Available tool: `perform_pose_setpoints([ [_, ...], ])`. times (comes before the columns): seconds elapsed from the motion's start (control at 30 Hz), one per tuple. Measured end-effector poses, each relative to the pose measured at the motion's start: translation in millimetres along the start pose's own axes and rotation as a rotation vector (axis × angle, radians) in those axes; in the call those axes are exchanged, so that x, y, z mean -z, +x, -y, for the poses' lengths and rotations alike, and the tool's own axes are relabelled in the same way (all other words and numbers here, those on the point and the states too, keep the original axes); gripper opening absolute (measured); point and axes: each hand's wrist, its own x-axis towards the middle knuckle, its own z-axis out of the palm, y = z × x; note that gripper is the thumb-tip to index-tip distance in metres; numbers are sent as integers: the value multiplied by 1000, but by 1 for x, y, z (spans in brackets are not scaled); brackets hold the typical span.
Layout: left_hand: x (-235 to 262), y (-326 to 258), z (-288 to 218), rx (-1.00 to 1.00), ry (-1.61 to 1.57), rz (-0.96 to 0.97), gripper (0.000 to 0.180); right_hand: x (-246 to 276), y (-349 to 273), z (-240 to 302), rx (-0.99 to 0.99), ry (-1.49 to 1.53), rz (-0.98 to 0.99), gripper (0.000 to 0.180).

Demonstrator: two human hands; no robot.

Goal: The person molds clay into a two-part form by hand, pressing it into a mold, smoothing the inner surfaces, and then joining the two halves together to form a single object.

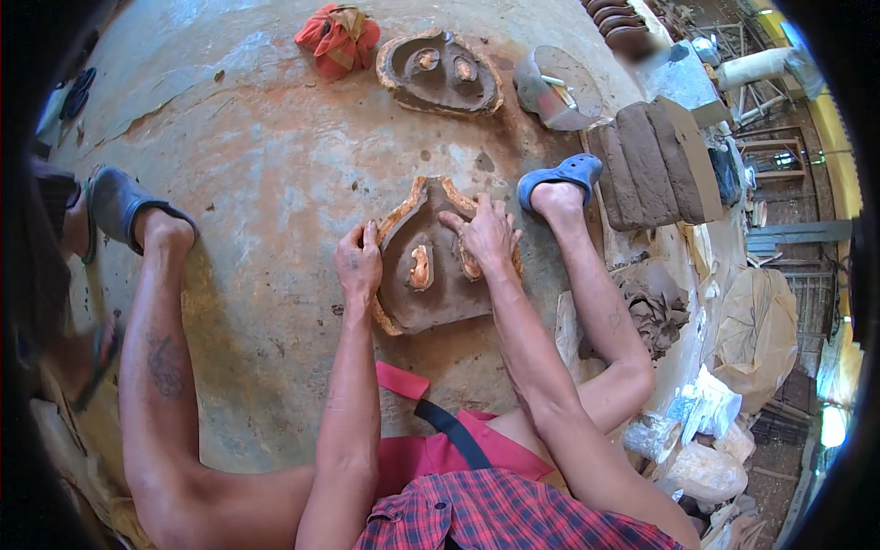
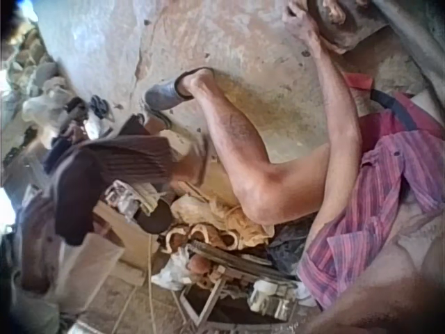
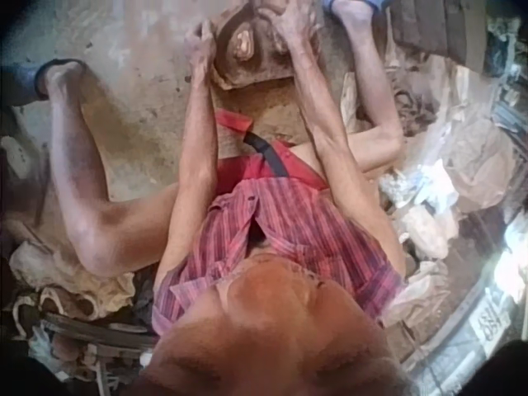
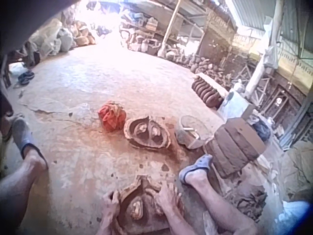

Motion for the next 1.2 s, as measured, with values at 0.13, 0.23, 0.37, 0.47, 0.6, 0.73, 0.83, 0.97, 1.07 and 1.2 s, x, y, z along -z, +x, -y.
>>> perform_pose_setpoints([
  [0.13, -2, 0, -7, 19, -9, 28, 35, 11, 12, -17, -41, 128, 84, 90],
  [0.23, 0, -5, -6, 56, 20, 61, 36, 8, 12, -20, -61, 105, 92, 91],
  [0.37, 1, -4, -7, 60, 59, 69, 37, 17, 13, -26, -45, 133, 100, 86],
  [0.47, 2, 0, -9, 45, 21, 62, 38, 21, 11, -25, -13, 182, 75, 79],
  [0.6, 0, -4, -9, 48, 15, 58, 38, 19, 17, -40, 60, 145, 80, 81],
  [0.73, 2, -5, 3, 50, 27, 73, 39, 23, 3, -36, -31, 115, 45, 83],
  [0.83, -3, 4, 7, 58, 12, 63, 39, 22, 5, -44, -120, 133, 58, 90],
  [0.97, -7, -4, 6, 45, 3, 40, 39, 13, -18, -48, -110, 56, -167, 95],
  [1.07, -8, -4, 3, 20, -1, 31, 39, 14, -21, -57, -266, 117, -16, 96],
  [1.2, -5, -1, -4, 15, -14, 40, 39, 5, -20, -73, -54, 141, -318, 78],
])
